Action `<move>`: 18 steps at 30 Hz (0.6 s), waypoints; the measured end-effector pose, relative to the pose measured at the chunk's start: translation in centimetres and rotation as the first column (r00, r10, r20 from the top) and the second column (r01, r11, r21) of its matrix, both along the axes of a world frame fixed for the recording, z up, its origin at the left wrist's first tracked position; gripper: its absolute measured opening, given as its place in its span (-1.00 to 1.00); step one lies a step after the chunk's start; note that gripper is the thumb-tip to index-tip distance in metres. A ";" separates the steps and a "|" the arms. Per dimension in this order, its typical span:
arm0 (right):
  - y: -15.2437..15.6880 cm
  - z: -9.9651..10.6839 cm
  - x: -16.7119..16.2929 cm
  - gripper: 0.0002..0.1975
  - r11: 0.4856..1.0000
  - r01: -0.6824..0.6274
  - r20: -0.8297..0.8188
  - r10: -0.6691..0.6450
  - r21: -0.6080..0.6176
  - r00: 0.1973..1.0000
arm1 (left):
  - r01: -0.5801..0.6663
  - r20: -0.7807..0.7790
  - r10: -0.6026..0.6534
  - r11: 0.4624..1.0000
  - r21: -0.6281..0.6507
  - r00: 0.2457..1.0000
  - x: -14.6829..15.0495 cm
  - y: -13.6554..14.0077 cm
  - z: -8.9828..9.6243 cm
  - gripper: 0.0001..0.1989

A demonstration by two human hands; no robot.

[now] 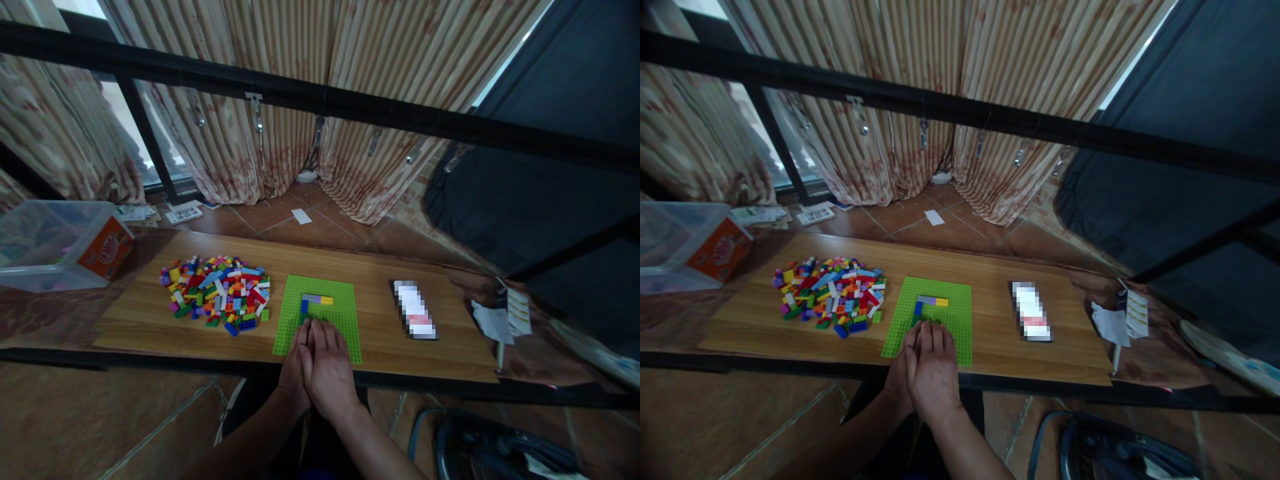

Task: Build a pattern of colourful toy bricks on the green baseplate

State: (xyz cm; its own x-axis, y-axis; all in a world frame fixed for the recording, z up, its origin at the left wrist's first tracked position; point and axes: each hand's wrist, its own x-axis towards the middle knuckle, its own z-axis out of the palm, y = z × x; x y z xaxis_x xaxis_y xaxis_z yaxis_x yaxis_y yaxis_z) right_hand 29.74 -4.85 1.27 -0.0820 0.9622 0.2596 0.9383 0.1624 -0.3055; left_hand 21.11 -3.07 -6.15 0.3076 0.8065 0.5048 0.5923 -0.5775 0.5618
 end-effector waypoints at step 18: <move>-0.6 0.3 -0.9 -0.49 0.985 0.142 0.075 -0.135 -0.099 0.988 | -0.022 0.010 0.024 0.981 -0.192 1.000 -0.1 -0.3 -0.9 -0.46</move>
State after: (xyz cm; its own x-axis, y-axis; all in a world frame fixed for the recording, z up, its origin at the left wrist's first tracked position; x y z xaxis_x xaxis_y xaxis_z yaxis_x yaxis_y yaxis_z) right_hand 28.87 -5.44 1.55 0.0403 0.9869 0.1565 0.9685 0.0000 -0.2490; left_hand 21.06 -3.33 -7.03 0.2828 0.8955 0.3438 0.5965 -0.4449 0.6681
